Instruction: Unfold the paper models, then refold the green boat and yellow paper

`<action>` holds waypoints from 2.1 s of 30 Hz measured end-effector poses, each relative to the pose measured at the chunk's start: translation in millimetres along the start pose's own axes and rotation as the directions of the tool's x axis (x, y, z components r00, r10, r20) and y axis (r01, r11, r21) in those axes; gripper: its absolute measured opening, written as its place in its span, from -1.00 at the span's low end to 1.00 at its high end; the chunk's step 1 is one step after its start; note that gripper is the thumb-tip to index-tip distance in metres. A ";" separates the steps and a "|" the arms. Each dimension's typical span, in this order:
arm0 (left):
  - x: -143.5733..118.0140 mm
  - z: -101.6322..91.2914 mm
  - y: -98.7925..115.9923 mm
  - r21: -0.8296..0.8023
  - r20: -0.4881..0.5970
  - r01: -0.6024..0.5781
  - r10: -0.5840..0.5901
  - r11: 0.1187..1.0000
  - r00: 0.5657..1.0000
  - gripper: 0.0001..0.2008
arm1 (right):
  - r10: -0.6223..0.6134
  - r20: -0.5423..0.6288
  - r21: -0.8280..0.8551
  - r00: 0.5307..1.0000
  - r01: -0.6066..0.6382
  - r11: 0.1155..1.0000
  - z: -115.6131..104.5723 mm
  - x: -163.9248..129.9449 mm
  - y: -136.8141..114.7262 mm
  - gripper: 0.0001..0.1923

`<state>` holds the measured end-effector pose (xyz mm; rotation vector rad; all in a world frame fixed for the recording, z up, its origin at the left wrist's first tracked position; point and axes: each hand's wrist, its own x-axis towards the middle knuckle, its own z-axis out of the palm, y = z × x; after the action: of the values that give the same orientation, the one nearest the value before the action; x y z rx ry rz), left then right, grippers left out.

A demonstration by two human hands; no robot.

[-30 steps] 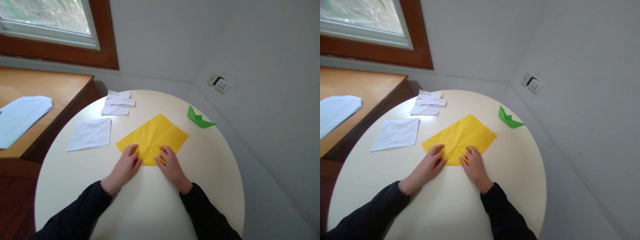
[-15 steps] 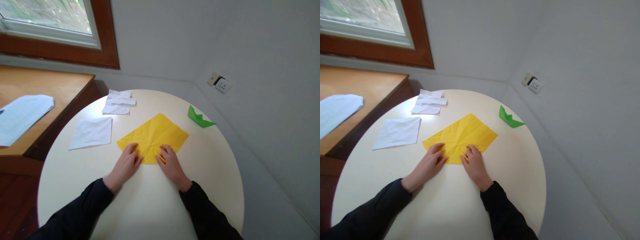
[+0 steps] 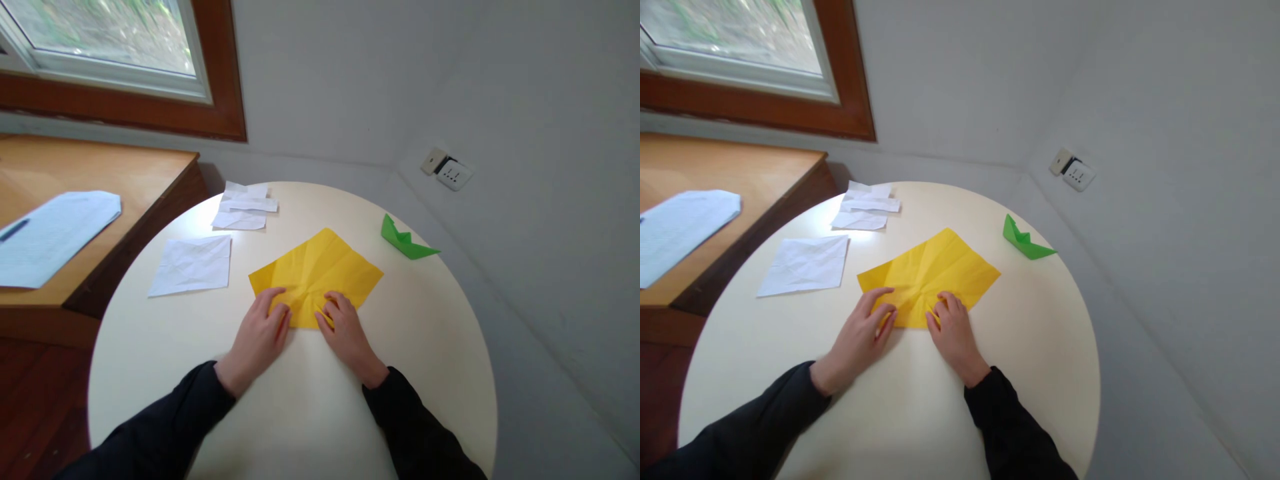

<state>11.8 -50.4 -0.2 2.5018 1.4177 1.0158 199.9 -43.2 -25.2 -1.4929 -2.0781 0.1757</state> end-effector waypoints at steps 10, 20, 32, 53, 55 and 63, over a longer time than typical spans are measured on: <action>-45.1 12.3 52.2 0.168 0.363 -0.223 0.150 0.960 0.920 -0.39 | -0.017 -0.008 -0.008 1.000 0.017 1.000 1.0 -0.7 0.9 -0.90; -51.8 14.8 45.1 0.325 0.346 -0.186 0.066 0.927 0.936 -0.37 | -0.026 -0.006 -0.016 1.000 0.026 1.000 0.4 -0.1 0.5 -0.89; -49.2 10.2 40.4 0.424 0.301 -0.197 0.068 0.884 0.951 -0.38 | -0.021 0.007 -0.009 1.000 0.021 1.000 -1.2 -0.1 0.3 -0.88; -33.1 7.3 29.1 0.387 0.301 -0.168 0.048 0.906 0.952 -0.49 | -0.037 0.103 0.065 0.994 0.030 0.997 -10.6 -8.5 12.7 -0.57; -31.5 7.2 26.7 0.378 0.293 -0.165 0.051 0.911 0.955 -0.51 | 0.008 0.092 -0.030 0.996 -0.005 1.000 -11.5 -9.9 16.0 -0.59; -22.1 6.7 15.5 0.396 0.247 -0.089 -0.012 0.914 0.969 -0.57 | 0.036 0.130 -0.219 0.991 -0.007 0.976 -29.8 -9.9 -4.5 -0.76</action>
<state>19.3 -75.1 -10.6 2.8204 1.6416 0.4195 213.6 -60.2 -2.2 -1.6741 -2.2482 0.0577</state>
